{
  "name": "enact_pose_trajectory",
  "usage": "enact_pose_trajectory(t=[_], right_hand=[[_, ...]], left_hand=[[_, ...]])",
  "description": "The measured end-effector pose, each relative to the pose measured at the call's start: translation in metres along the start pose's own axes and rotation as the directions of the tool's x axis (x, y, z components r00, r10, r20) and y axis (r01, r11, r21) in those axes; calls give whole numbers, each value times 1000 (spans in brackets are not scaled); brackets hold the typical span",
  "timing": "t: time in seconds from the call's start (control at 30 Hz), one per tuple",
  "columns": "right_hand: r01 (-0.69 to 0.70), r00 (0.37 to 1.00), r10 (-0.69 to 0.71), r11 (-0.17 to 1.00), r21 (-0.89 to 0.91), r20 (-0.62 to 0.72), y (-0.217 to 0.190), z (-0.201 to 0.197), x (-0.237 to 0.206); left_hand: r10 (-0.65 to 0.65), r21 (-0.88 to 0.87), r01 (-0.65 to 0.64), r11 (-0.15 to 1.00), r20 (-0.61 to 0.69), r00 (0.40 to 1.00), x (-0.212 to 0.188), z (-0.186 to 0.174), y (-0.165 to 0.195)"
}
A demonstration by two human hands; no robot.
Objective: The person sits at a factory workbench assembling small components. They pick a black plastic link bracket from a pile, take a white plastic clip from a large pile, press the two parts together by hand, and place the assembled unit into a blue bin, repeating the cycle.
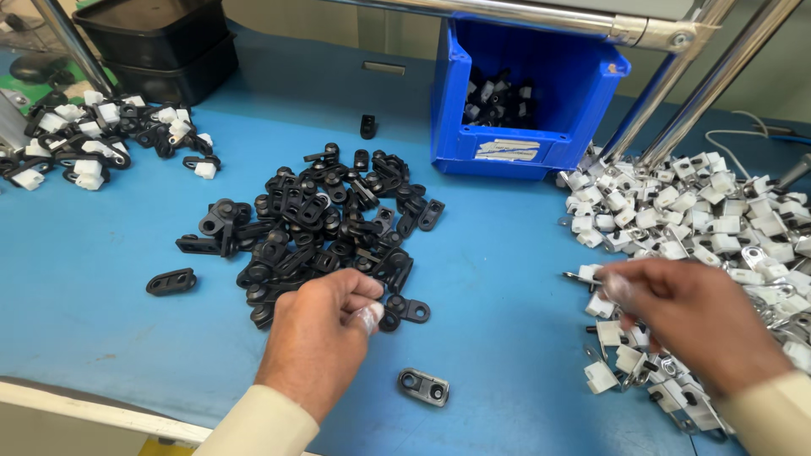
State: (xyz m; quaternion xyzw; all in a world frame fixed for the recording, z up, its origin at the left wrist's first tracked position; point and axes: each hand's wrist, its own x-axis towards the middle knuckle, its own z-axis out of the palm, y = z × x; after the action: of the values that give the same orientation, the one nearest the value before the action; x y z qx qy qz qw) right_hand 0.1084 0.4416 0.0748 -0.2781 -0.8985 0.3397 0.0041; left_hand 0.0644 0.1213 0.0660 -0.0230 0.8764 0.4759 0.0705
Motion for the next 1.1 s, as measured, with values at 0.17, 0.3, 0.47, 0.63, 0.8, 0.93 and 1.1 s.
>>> enact_pose_trajectory(t=[0.17,0.3,0.47,0.63,0.8,0.93,1.1], right_hand=[[185,982,-159,908,-377,99,37,-2,-17],[329,942,-257,833,-444,217,69,27,-22],[597,797,-596,752,-279,99,72,48,-27],[212,976,-206,974,-79,72,44,67,-39],[219,976,-219,975,-43,15,32,73,-46],[128,992,-128,987,-99,3,24,73,-46],[367,926,-375,921,-129,-43,25,71,-42]], left_hand=[[47,44,-48,998,38,998,-2,16,3],[128,59,-131,990,58,990,2,27,1],[190,140,-227,964,236,953,3,32,-24],[546,229,-635,738,350,761,-7,46,-50],[329,381,-515,768,456,827,-19,62,-37],[146,317,-284,905,395,907,-26,65,-8],[38,228,-117,967,327,944,-29,75,18]])
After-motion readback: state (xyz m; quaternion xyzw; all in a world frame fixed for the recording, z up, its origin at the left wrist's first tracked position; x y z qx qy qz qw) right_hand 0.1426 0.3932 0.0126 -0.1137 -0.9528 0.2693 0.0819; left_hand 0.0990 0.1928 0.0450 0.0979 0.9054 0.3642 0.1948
